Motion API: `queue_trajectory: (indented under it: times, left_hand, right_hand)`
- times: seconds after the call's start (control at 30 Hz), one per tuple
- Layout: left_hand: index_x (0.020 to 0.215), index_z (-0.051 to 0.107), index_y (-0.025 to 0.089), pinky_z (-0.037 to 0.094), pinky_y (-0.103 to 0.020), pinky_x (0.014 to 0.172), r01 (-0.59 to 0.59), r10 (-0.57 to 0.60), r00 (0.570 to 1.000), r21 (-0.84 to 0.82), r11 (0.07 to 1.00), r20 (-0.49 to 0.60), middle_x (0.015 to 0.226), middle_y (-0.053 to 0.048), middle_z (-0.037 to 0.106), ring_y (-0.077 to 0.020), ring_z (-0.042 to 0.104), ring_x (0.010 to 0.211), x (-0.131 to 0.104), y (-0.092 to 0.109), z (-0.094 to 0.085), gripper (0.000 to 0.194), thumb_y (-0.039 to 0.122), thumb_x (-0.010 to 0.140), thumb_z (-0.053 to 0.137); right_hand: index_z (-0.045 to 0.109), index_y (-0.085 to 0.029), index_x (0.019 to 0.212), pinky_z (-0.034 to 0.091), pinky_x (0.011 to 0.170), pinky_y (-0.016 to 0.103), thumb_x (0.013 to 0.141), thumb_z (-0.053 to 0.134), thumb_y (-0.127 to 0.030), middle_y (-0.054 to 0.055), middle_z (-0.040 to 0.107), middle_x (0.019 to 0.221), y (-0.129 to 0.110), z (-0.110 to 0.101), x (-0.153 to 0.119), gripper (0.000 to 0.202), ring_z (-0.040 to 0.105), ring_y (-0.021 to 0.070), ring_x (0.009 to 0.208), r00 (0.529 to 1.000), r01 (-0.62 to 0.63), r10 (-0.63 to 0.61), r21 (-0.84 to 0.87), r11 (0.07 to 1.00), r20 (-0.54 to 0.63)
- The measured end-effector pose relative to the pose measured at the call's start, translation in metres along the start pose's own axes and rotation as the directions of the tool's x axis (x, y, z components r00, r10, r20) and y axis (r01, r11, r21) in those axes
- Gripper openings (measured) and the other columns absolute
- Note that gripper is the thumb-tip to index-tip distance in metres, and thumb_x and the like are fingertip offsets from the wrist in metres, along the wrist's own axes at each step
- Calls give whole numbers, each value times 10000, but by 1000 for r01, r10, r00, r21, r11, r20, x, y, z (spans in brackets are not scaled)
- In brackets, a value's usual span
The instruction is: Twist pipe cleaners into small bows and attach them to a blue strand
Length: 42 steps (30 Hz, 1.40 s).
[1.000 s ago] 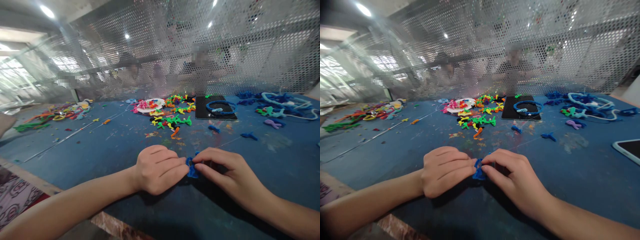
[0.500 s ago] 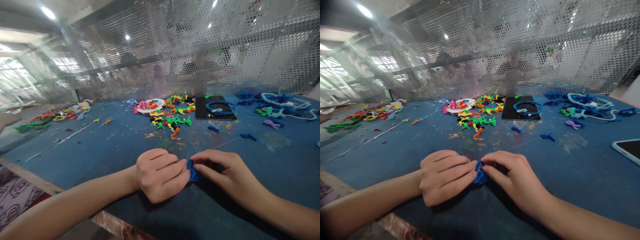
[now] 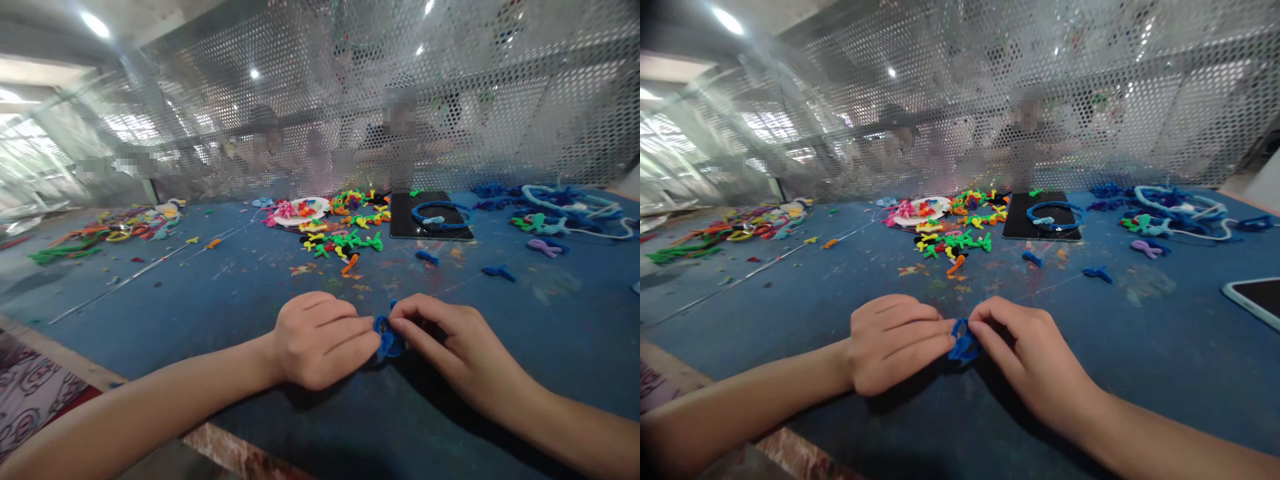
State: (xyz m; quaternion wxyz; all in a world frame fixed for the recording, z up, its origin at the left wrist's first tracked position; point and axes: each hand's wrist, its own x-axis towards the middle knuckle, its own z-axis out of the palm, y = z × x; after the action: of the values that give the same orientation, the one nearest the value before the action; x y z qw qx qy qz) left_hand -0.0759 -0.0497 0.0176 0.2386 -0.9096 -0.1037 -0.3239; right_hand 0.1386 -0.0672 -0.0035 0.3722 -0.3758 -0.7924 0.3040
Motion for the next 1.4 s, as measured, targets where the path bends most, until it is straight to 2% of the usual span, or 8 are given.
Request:
queue_trajectory:
  times: [0.2,0.4,0.6,0.87,1.07,1.23,1.33,1.4]
  left_hand:
    - [917,573,176,504,-271,745,503,-436,860,-294,813,265,826,-27,669,-149,617,783,6,3,7,195,95,760,491]
    - [934,588,178,497,-283,786,672,-595,738,-416,612,318,932,-46,631,-159,587,875,13,7,5,119,182,819,558]
    - [873,601,174,482,-199,610,810,-765,520,-504,300,380,940,-37,550,-138,569,851,12,0,10,104,276,858,584]
    - [933,671,170,432,-324,905,653,-494,757,-525,545,428,980,-58,625,-181,567,953,13,7,8,195,302,792,692]
    - [798,658,160,437,-297,858,642,-496,759,-609,466,422,841,-39,651,-152,584,857,12,0,15,152,233,891,563]
    - [781,607,160,466,-282,824,642,-718,639,-705,301,276,854,-38,622,-147,589,854,15,-6,7,178,275,899,540]
    - [812,592,169,471,-285,848,590,-739,651,-728,350,172,866,-36,632,-146,599,887,22,8,-11,134,240,908,530]
    - [843,593,180,470,-296,878,497,-628,772,-706,505,94,882,-37,653,-149,602,918,28,25,-25,102,193,911,519]
  right_hand:
    - [547,-211,860,428,693,233,932,454,-168,14,581,859,1,0,0,125,549,133,783,994,84,-90,-96,992,-57]
    - [544,-219,854,444,700,270,933,446,-170,44,522,878,3,0,2,135,538,162,807,989,87,-103,-146,985,-106]
    - [497,-223,859,443,723,288,960,395,-195,47,519,899,3,1,2,146,532,166,809,992,79,-92,-155,985,-82]
    - [512,-223,867,438,689,271,948,413,-173,43,531,871,3,2,2,137,531,164,795,989,121,-131,-137,983,-68]
    - [509,-213,854,423,643,249,936,436,-184,14,545,794,-1,1,1,114,513,141,716,992,100,-108,-114,988,-65]
    - [513,-198,844,380,527,224,911,499,-336,-25,522,661,-7,3,-4,154,470,109,566,985,-145,157,159,976,-66]
    - [561,-165,835,410,514,218,917,406,-538,30,603,734,-26,17,-15,413,563,121,602,914,-405,314,621,671,256]
    - [596,-156,908,466,593,233,895,363,-629,71,649,851,-45,27,-25,527,629,146,730,859,-502,278,810,303,429]
